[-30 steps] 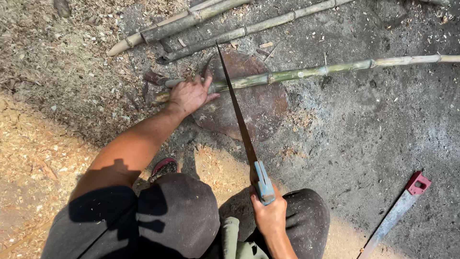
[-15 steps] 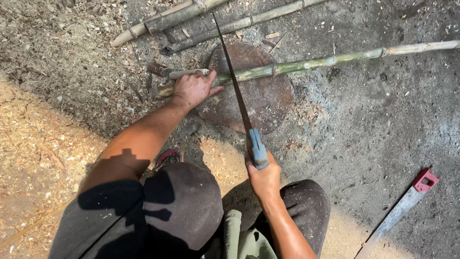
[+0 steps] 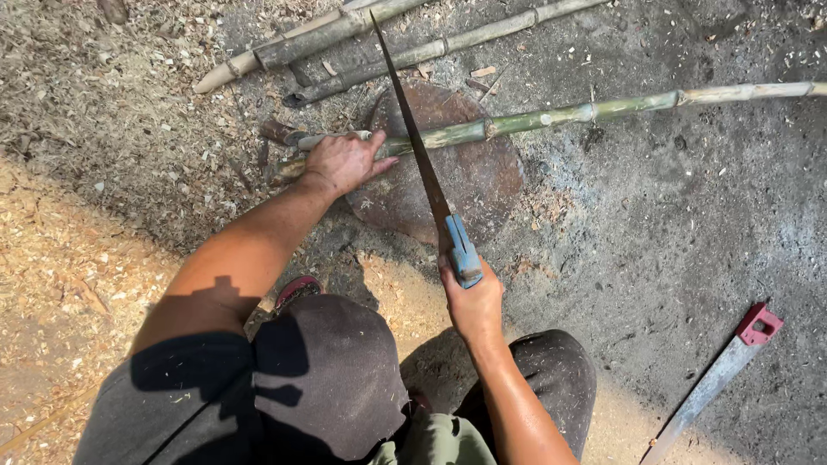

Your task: The person uses a hand saw to cut long bamboo poles into shorter segments. They position each pole on a flat rock, saw through it, and then move the cut pieces aside.

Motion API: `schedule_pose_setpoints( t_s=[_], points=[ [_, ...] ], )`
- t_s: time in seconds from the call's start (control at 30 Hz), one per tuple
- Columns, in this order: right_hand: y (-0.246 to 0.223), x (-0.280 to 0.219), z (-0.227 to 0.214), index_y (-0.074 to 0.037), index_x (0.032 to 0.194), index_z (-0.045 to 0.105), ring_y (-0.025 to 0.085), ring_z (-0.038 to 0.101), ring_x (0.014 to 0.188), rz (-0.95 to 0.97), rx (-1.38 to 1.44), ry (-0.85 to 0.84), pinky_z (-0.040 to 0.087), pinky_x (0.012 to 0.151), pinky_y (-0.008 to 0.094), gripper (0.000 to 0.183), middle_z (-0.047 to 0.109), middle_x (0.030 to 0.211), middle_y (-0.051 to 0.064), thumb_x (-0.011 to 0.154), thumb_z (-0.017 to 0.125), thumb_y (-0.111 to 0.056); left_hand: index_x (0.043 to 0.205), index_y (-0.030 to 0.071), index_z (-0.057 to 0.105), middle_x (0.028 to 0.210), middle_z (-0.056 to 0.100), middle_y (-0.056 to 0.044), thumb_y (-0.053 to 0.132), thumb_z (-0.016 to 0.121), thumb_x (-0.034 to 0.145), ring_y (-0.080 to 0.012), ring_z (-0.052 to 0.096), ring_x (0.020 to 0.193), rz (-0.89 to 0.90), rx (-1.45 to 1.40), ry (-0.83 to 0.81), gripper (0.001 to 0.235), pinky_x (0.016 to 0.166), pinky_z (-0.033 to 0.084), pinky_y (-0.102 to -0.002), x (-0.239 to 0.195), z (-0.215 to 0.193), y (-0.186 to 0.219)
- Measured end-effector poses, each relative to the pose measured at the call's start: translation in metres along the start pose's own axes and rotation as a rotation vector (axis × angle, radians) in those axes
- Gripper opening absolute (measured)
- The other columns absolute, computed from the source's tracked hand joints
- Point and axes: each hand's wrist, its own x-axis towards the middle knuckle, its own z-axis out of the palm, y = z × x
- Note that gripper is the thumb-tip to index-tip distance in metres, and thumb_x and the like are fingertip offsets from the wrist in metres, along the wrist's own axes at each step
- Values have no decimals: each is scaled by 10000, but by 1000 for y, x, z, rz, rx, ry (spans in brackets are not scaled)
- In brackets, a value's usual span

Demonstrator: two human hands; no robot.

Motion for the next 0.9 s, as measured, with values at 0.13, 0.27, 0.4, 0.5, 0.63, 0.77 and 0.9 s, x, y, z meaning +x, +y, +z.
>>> schedule_pose_setpoints(
  t_s=[0.13,0.27,0.4,0.5,0.63,0.77,0.9],
  points=[
    [11,12,10,-21,1135,546,168,702,599,86,14,-52,572,593,376,495,707,810,95,858,793,-349,1279,107,423,622,529,-81,656,268,1036,-214,622,512,0,8,9,619,460,565,-408,2,0,5],
    [-24,-13,-4,-67,1190,607,240,658,598,147,33,-53,531,592,418,411,688,737,173,873,740,-292,1276,104,441,644,548,-82,643,256,1057,-232,648,555,-7,-33,-41,610,526,593,-432,-5,5,4],
    [-52,-82,-53,-101,1234,633,219,788,866,36,-80,15,577,770,336,490,781,920,138,786,782,-234,1349,103,417,609,598,-143,668,258,1058,-288,673,593,29,-57,21,655,672,599,-478,2,-3,2],
    [-42,-80,-54,-86,1216,652,219,800,915,8,-56,19,580,797,342,461,800,963,154,790,769,-220,1354,115,422,657,598,-132,660,251,1040,-273,693,605,1,-67,-32,651,635,643,-468,5,0,1],
    [-5,-16,-3,-69,1176,664,260,664,646,146,-43,-60,537,618,424,396,750,773,192,880,716,-329,1441,109,368,623,589,-122,652,245,1034,-272,685,561,-22,-66,-58,690,603,638,-464,-8,13,9],
    [-5,-13,4,-90,1218,653,222,652,616,141,-72,-85,528,603,398,414,734,747,183,882,716,-323,1446,118,392,624,582,-82,654,224,1062,-226,680,558,-13,-6,-83,681,601,633,-443,-8,3,1],
    [-16,-82,-46,-98,1221,653,151,782,891,101,-13,8,569,817,308,479,809,951,131,770,788,-189,1505,131,317,566,549,-80,684,242,1019,-233,656,523,-22,-24,-57,740,592,623,-429,9,2,2]
  ],
)
